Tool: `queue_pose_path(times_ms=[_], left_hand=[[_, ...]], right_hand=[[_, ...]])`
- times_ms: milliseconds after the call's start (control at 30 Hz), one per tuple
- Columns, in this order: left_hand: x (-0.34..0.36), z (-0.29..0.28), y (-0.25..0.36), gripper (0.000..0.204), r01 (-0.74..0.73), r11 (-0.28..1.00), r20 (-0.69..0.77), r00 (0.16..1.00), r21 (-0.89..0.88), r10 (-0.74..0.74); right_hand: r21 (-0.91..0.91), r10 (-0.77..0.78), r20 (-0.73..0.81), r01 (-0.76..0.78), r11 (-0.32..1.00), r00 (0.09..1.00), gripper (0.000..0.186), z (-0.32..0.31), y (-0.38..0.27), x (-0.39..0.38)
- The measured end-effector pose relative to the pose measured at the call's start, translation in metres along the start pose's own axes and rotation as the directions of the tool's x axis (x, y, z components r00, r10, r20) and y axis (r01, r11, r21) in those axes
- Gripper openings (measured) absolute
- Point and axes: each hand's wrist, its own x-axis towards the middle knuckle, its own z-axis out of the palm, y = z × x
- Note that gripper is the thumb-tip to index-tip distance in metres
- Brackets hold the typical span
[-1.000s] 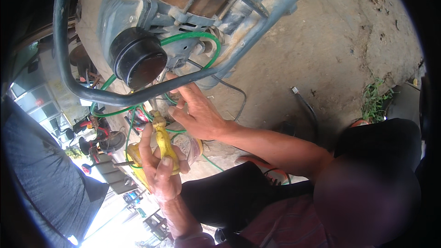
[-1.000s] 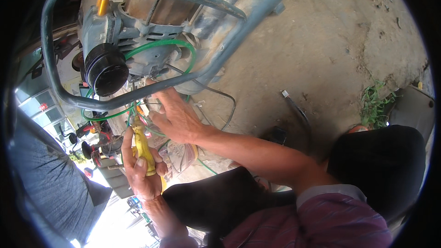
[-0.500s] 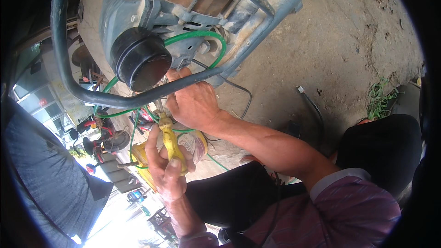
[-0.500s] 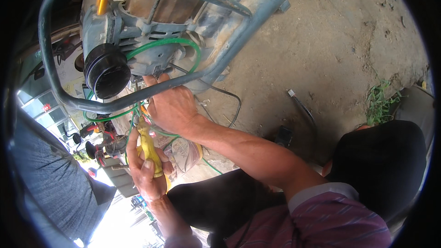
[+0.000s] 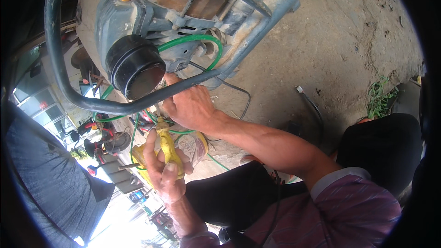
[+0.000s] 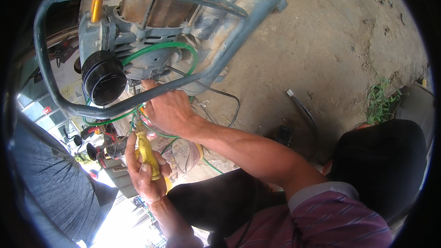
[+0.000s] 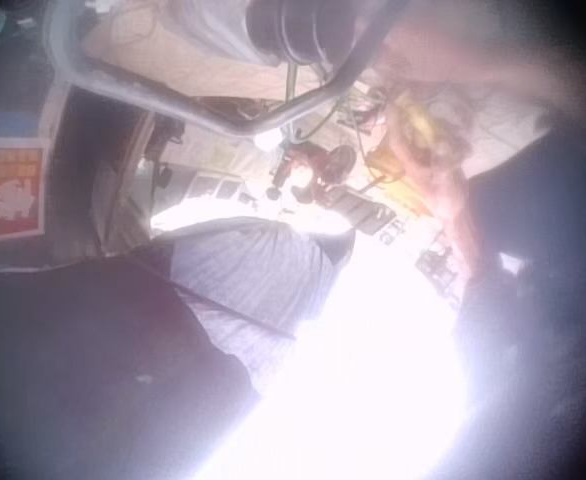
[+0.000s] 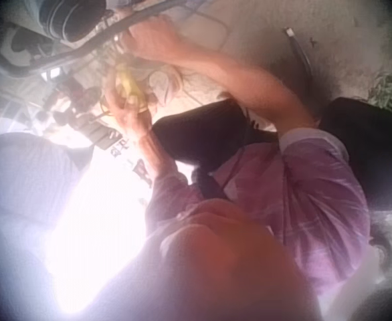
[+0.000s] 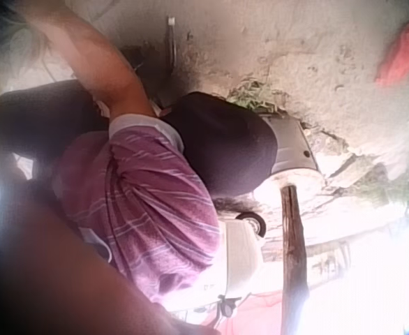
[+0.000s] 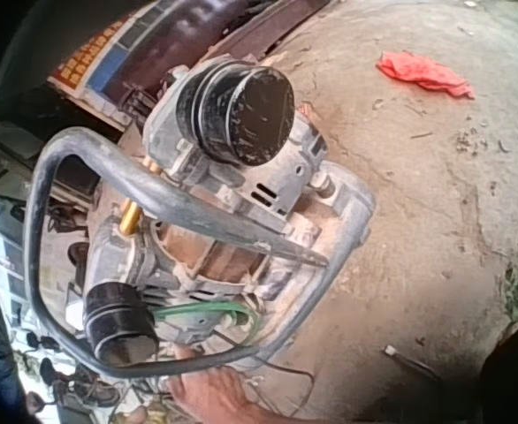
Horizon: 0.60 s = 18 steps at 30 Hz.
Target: The person sits on the ground and uses a yellow screwdriver to adjust components on a small engine. They reach into a yellow bucket to retrieve tools and continue tightening or loosening parts on the engine.
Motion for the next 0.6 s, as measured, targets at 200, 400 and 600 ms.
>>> queue_pose_path(times_ms=[200, 400, 600], left_hand=[[0.000, -0.004, -0.002, 0.091, 0.001, 1.000, 0.008, 1.000, 0.011, -0.001], [0.001, -0.004, -0.004, 0.092, 0.015, 0.999, -0.018, 1.000, 0.043, -0.015], [0.000, -0.011, -0.006, 0.088, 0.013, 0.999, -0.030, 0.999, 0.041, -0.011]], right_hand=[[0.115, 0.024, -0.061, -0.017, 0.993, 0.998, 0.031, 0.009, 0.002, 0.000], [0.235, 0.143, -0.191, -0.097, 0.967, 0.971, 0.021, 0.039, 0.001, 0.008], [0.358, 0.138, -0.441, 0.033, 0.933, 0.887, 0.018, 0.056, -0.004, 0.019]])
